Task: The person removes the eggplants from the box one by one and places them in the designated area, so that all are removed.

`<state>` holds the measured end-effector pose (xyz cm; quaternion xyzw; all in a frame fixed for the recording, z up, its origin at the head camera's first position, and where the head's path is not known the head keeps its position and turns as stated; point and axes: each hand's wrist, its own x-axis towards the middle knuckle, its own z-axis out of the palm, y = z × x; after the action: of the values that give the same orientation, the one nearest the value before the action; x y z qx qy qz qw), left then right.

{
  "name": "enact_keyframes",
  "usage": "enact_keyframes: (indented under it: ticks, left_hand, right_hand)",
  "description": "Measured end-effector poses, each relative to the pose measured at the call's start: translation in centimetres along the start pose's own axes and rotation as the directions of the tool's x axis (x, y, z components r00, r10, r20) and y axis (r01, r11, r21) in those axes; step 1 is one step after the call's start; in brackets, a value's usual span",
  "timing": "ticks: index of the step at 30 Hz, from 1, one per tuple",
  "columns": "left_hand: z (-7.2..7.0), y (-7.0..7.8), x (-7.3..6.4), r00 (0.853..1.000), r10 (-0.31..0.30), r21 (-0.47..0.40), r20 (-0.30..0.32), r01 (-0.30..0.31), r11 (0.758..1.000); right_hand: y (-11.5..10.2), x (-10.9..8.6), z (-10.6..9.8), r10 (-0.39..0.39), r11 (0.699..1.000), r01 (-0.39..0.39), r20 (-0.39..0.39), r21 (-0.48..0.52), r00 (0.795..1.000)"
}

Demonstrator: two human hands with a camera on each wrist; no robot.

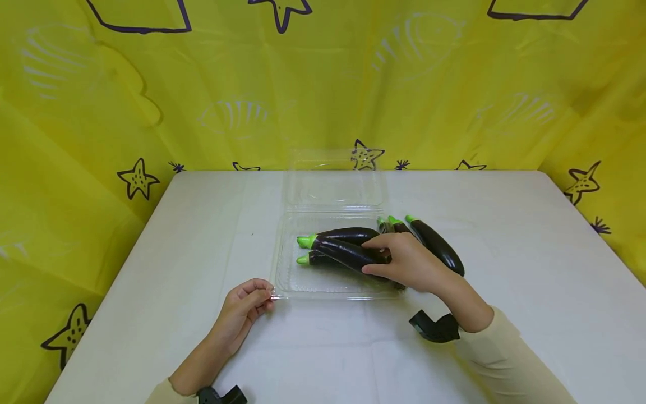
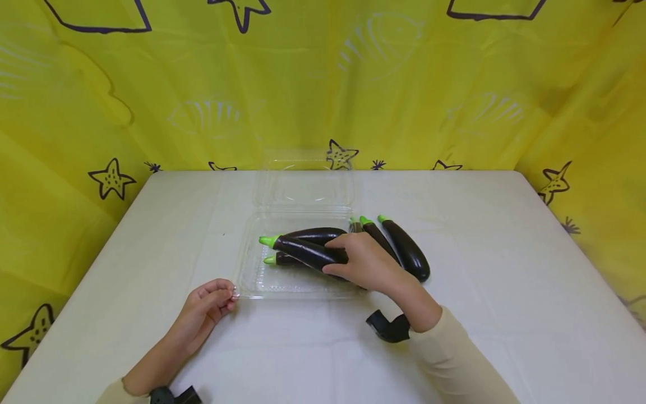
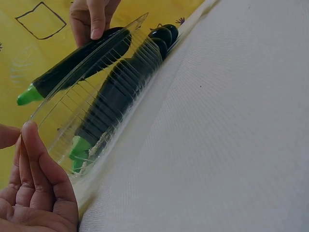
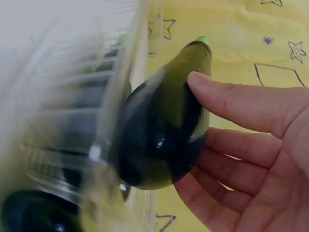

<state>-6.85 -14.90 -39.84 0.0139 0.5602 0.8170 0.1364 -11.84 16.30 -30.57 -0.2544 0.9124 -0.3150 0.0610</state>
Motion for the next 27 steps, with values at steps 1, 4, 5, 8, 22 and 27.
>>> enact_keyframes:
  ticks: [1, 4, 5, 8, 22, 27]
  left_hand:
    - [0.0, 0.0, 0.0, 1.000, 0.001, 0.000, 0.000, -0.001, 1.000]
    - [0.0, 0.0, 0.0, 1.000, 0.001, -0.002, -0.003, -0.001, 1.000]
    - [0.0, 0.0, 0.0, 1.000, 0.000, -0.002, -0.003, 0.000, 1.000]
    - [0.0, 0.0, 0.0, 1.000, -0.001, -0.002, -0.007, 0.001, 1.000]
    - [0.0, 0.1, -0.1, 1.000, -0.012, 0.004, -0.016, 0.013, 1.000]
    - [0.0, 0.1, -0.1, 1.000, -0.014, -0.002, -0.011, 0.014, 1.000]
  right_hand:
    - [0.0, -0.1, -0.2, 0.007, 1.000, -0.007, -0.017, 0.001, 1.000]
    - [0.1, -0.5, -0.9, 0.029, 1.000, -0.029, -0.067, 0.007, 0.997]
    - [0.2, -0.7, -1.1, 0.037, 0.999, -0.036, -0.080, 0.015, 0.996]
    - [0.6, -1.0, -1.5, 0.073, 0.995, -0.066, -0.096, 0.073, 0.993]
    - [1.9, -2.5, -3.5, 0.213, 0.973, -0.194, -0.157, 0.129, 0.964]
    - [2.7, -3.2, -4.3, 0.260, 0.961, -0.237, -0.173, 0.142, 0.950]
